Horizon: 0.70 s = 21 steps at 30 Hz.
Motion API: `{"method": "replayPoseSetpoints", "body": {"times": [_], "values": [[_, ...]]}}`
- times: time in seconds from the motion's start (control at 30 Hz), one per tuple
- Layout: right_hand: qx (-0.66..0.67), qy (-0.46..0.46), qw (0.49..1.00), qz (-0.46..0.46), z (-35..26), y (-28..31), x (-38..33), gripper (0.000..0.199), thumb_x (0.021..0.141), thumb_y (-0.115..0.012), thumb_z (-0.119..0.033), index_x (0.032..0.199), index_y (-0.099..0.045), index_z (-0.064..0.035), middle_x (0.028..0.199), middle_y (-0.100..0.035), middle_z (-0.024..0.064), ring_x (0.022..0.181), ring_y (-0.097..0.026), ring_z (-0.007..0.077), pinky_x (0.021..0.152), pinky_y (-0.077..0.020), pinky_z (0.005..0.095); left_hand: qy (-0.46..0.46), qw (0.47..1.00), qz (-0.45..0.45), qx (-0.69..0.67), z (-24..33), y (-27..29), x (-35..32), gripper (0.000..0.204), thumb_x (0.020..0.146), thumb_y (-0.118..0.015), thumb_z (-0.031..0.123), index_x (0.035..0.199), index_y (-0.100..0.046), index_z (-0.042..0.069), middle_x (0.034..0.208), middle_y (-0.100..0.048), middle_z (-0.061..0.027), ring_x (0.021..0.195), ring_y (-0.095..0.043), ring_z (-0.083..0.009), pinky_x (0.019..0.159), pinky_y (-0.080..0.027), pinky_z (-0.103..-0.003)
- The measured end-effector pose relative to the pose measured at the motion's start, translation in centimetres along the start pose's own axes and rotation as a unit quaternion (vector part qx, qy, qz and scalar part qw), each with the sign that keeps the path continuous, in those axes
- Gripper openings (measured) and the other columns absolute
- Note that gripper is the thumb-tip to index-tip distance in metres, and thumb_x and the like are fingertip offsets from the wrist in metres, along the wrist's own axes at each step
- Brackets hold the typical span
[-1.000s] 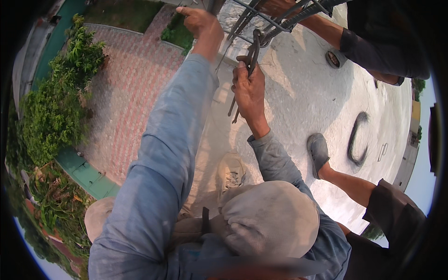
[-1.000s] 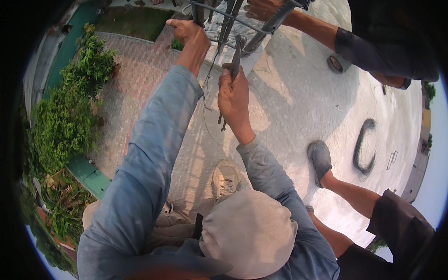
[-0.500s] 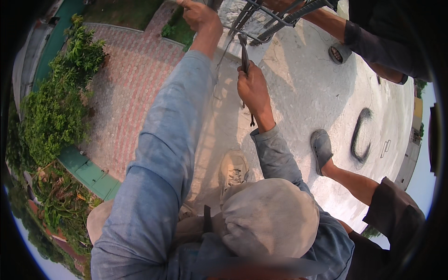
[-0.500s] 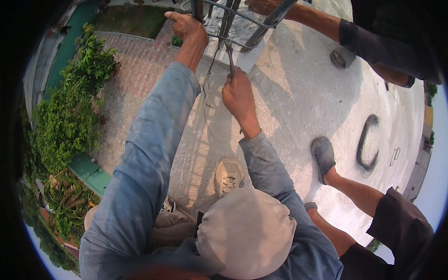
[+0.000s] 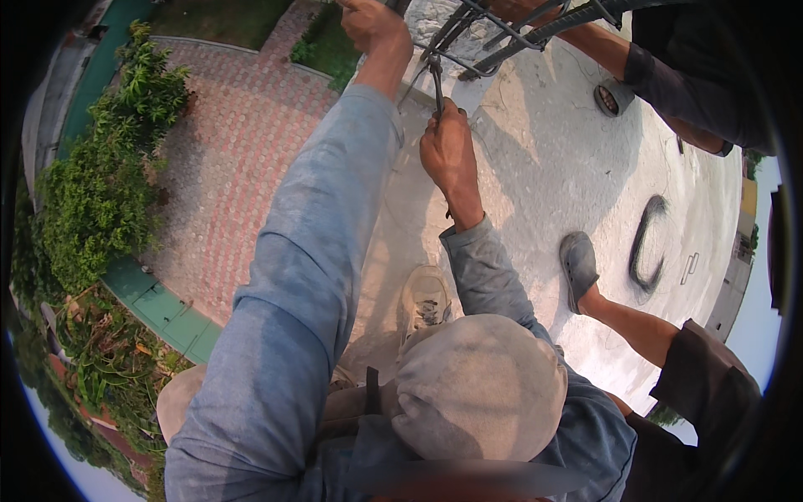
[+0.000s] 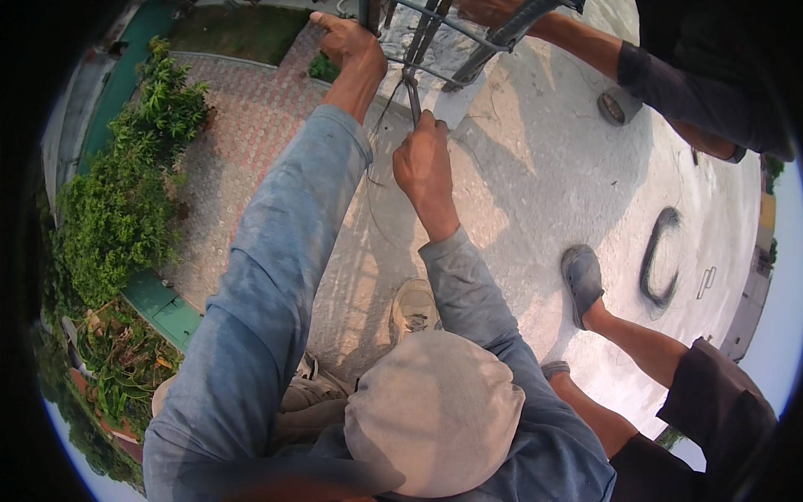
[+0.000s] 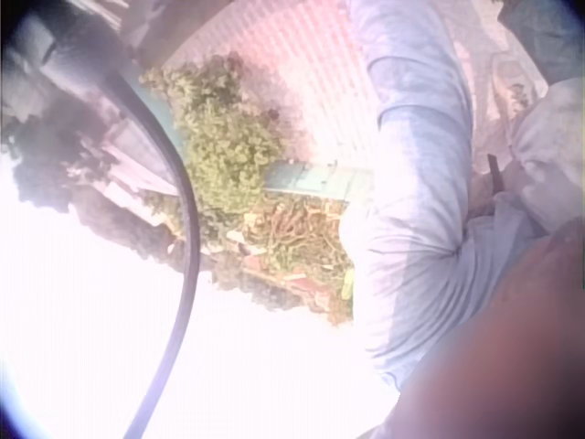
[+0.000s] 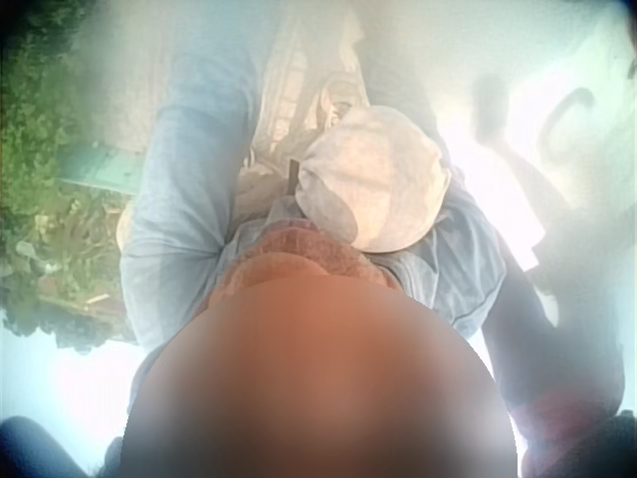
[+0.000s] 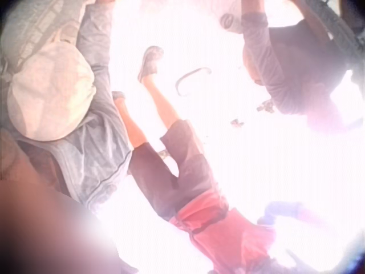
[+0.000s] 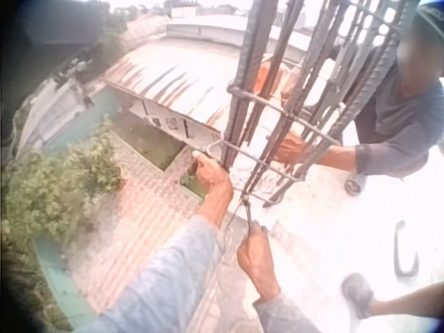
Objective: The person uses a rebar tying tool to twist and secure wire ties around a vertical rebar cage. They repeatedly wrap wire around intersecting bars and tighten the ties to hold the cage together.
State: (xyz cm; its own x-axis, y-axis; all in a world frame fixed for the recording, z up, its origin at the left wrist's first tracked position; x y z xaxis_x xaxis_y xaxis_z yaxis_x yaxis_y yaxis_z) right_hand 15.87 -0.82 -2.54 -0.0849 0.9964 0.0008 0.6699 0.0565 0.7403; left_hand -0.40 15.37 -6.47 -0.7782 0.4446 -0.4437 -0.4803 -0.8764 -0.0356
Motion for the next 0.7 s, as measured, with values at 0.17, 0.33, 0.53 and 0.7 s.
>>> {"method": "replayPoseSetpoints", "body": {"times": [0.17, 0.33, 0.53, 0.7], "values": [[0.121, -0.060, 0.989, -0.066, -0.7, -0.6, -0.3, 0.020, 0.104, -0.054, -0.014, 0.107, -0.059, 0.0052, 0.090, -0.060, 0.0139, 0.073, -0.061, 0.0279, 0.065, -0.0474, 0.0405, -0.004, 0.999, 0.031, 0.028, -0.2, 0.1, 0.4, 0.097, 0.104, -0.031, 0.073, 0.101, -0.062, -0.019, 0.098, -0.070, -0.0313, 0.081, -0.069, -0.0395, 0.068, -0.053, -0.050], [0.613, -0.244, 0.734, -0.163, -1.4, -1.4, -1.8, 0.025, 0.106, -0.058, -0.025, 0.108, -0.058, 0.0001, 0.082, -0.054, 0.0024, 0.065, -0.050, 0.0139, 0.058, -0.0429, 0.0319, -0.005, 1.000, -0.013, -0.003, 0.3, 0.0, 0.1, 0.096, 0.104, -0.028, 0.073, 0.104, -0.064, -0.016, 0.100, -0.071, -0.0301, 0.082, -0.069, -0.0416, 0.070, -0.053, -0.049], [0.816, -0.209, 0.504, -0.194, -1.9, -3.5, -2.3, 0.029, 0.108, -0.058, -0.033, 0.110, -0.059, -0.0038, 0.078, -0.048, -0.0030, 0.064, -0.047, 0.0095, 0.057, -0.0411, 0.0257, -0.099, 0.993, -0.023, 0.055, 3.0, 3.0, -4.6, 0.084, 0.106, -0.035, 0.064, 0.126, -0.053, -0.015, 0.116, -0.066, -0.0348, 0.107, -0.067, -0.0466, 0.089, -0.055, -0.049], [0.924, -0.124, 0.236, -0.275, -0.9, -5.3, -2.5, 0.025, 0.109, -0.054, -0.030, 0.114, -0.061, -0.0060, 0.083, -0.053, -0.0031, 0.065, -0.051, 0.0085, 0.053, -0.0446, 0.0242, 0.083, 0.907, -0.372, 0.182, 2.7, 7.5, -9.6, 0.065, 0.099, -0.064, 0.056, 0.116, -0.058, -0.007, 0.098, -0.068, -0.0195, 0.086, -0.068, -0.0248, 0.069, -0.055, -0.038]]}}
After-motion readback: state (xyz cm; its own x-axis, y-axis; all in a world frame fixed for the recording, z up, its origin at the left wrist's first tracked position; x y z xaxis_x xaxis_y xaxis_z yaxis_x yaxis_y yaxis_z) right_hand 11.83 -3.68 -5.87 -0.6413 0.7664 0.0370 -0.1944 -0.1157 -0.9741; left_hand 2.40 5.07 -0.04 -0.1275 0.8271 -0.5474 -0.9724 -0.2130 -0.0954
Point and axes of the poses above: each hand's wrist, its own x-axis towards the middle knuckle, its own y-axis out of the back of the hand, z = x × y, the point moved 3 cm from there along x, towards the middle knuckle
